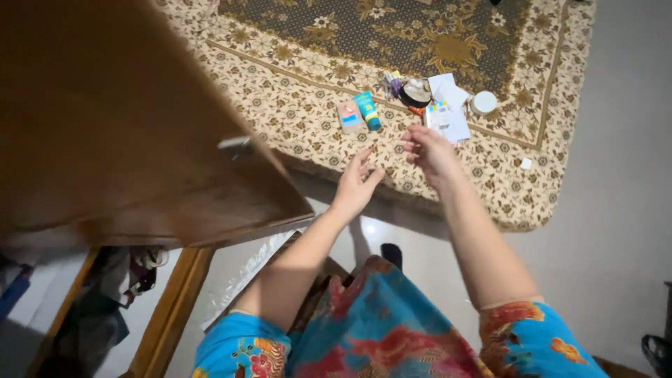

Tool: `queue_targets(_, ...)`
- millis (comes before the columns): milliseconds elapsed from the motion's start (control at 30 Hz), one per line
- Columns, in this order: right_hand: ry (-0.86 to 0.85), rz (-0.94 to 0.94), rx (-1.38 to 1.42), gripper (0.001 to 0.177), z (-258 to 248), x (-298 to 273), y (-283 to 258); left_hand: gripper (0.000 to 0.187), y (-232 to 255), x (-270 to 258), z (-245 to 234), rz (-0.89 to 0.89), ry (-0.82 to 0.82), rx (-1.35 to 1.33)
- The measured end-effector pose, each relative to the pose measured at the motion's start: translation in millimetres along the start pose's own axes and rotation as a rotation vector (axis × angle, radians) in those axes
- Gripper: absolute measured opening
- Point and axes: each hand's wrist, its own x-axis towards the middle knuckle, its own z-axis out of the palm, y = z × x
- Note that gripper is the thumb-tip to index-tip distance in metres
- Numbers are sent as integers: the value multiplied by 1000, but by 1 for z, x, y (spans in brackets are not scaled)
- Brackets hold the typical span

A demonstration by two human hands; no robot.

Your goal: The person opens a wooden wardrobe and removes various items from a drawer, including boxes, tubes, and a small pouch, placing them on the bed. They then return to the drawer to retrieve additional items like a compact and a small bottle, placing them on the bed as well. Finally, they begin placing some of the items back into the drawer.

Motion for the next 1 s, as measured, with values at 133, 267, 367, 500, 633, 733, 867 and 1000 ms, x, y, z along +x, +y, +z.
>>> queue_targets(133, -115, 100, 54, 13, -37, 108, 60, 61, -83, 84, 30, -163, 89, -316)
queue_targets(267, -49, 241, 21, 20, -38, 193, 98, 60, -154, 149, 39, -211, 277, -174)
queue_targets(367, -55, 243, -68, 22, -58, 241, 103, 59, -189, 198, 65, -190, 271, -318)
queue_targets(500, -18, 47, -214, 22, -103, 297, 92, 64, -208, 243, 109, -248, 277, -127)
queue_targets(633, 165, -204, -260, 23, -180, 353, 69, 65, -204, 264, 159, -290, 214, -193)
queue_targets(733, 356, -425, -820, 40, -237, 374, 41, 63, -200, 270, 192, -248, 170, -38)
queue_targets(867, 341, -362, -1220, 68, -250, 362, 11, 66, -187, 272, 220, -295, 162, 344)
queue_targets(1000, 347, -317, -1346, 46, -240, 347, 1, 71, -168, 277, 242, -413, 217, 359)
